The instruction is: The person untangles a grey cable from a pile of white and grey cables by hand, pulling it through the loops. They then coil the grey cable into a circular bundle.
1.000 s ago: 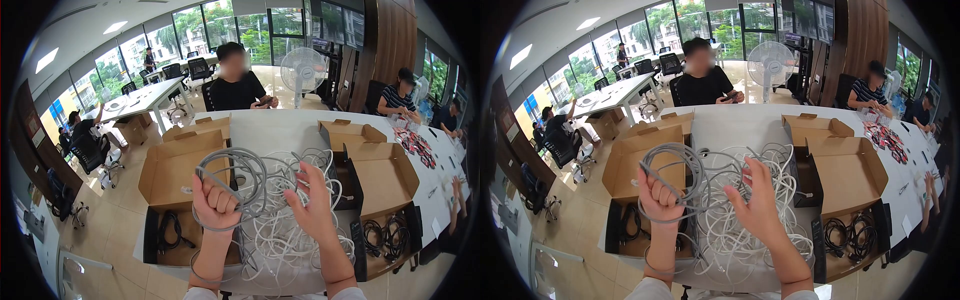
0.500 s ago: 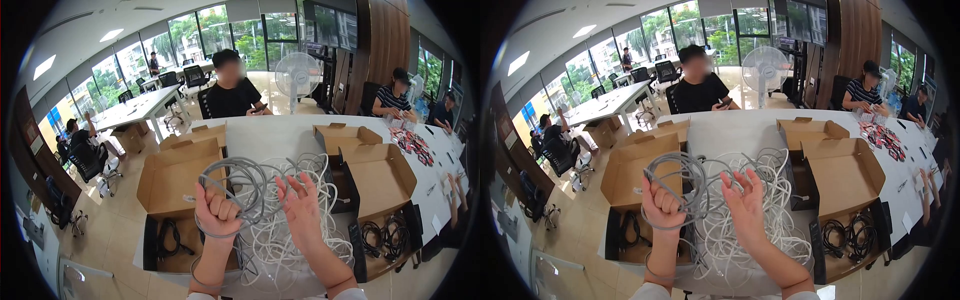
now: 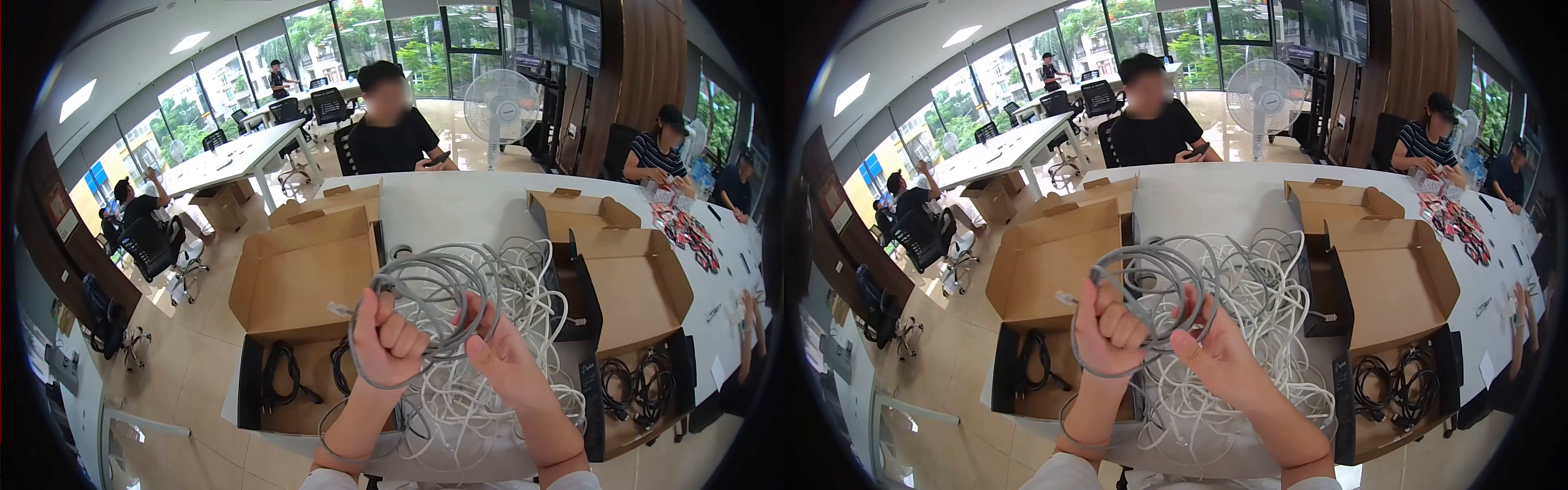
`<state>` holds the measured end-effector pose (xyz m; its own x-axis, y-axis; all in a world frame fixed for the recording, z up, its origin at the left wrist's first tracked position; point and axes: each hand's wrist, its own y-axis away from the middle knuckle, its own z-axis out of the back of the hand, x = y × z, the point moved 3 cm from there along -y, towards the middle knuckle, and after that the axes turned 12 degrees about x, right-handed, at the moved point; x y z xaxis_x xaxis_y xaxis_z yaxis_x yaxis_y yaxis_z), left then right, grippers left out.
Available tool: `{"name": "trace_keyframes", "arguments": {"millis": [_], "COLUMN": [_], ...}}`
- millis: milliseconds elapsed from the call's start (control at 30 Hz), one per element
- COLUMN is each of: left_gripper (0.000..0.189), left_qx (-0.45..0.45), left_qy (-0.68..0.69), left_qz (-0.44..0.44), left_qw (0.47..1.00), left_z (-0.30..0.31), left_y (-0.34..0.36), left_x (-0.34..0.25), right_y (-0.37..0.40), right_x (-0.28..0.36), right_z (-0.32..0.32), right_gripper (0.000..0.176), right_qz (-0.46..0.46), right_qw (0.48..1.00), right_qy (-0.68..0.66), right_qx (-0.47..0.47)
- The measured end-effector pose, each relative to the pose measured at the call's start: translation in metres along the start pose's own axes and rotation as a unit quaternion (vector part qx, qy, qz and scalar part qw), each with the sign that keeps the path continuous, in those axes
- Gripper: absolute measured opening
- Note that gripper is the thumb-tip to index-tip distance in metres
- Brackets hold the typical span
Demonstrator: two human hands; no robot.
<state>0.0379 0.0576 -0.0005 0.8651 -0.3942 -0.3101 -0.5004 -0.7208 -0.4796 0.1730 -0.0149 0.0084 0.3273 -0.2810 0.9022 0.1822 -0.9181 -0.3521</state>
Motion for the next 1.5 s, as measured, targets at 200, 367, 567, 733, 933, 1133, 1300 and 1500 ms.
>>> {"name": "trace_keyframes", "arguments": {"millis": [200, 367, 567, 733, 933, 1133, 1300, 1500], "left_gripper": [0.042, 0.042, 0.043, 0.054, 0.049, 0.038, 0.032, 0.028], "left_qx": [0.014, -0.022, -0.067, -0.050, -0.040, -0.074, -0.033, 0.034], "left_qy": [-0.063, -0.093, -0.197, -0.503, -0.499, -0.507, -0.547, -0.533], "left_qz": [0.086, 0.136, 0.133, 0.119, 0.186, 0.179, 0.163, 0.132], "left_qw": [0.994, 0.986, 0.969, 0.854, 0.845, 0.840, 0.820, 0.835], "left_z": [0.003, -0.003, -0.009, -0.007, -0.019, -0.018, -0.014, -0.001], "left_y": [0.000, 0.003, 0.001, 0.003, 0.006, 0.005, 0.001, 0.001], "left_x": [0.019, 0.016, 0.019, 0.014, 0.017, 0.016, 0.015, 0.015], "right_y": [-0.003, -0.009, -0.011, -0.005, 0.003, -0.003, 0.002, 0.006], "right_x": [-0.003, -0.001, 0.007, 0.014, 0.016, 0.010, 0.012, 0.021], "right_z": [0.011, 0.007, 0.013, 0.020, 0.025, 0.022, 0.020, 0.031], "right_gripper": [0.051, 0.031, 0.019, 0.017, 0.041, 0.048, 0.035, 0.037], "right_qz": [0.000, 0.006, -0.018, -0.081, -0.076, -0.034, -0.064, -0.074], "right_qw": [0.999, 0.996, 0.997, 0.983, 0.960, 0.941, 0.966, 0.989], "right_qy": [-0.011, -0.037, -0.010, -0.161, -0.176, -0.235, -0.157, -0.097], "right_qx": [-0.030, -0.076, -0.071, 0.014, 0.206, 0.242, 0.197, 0.082]}}
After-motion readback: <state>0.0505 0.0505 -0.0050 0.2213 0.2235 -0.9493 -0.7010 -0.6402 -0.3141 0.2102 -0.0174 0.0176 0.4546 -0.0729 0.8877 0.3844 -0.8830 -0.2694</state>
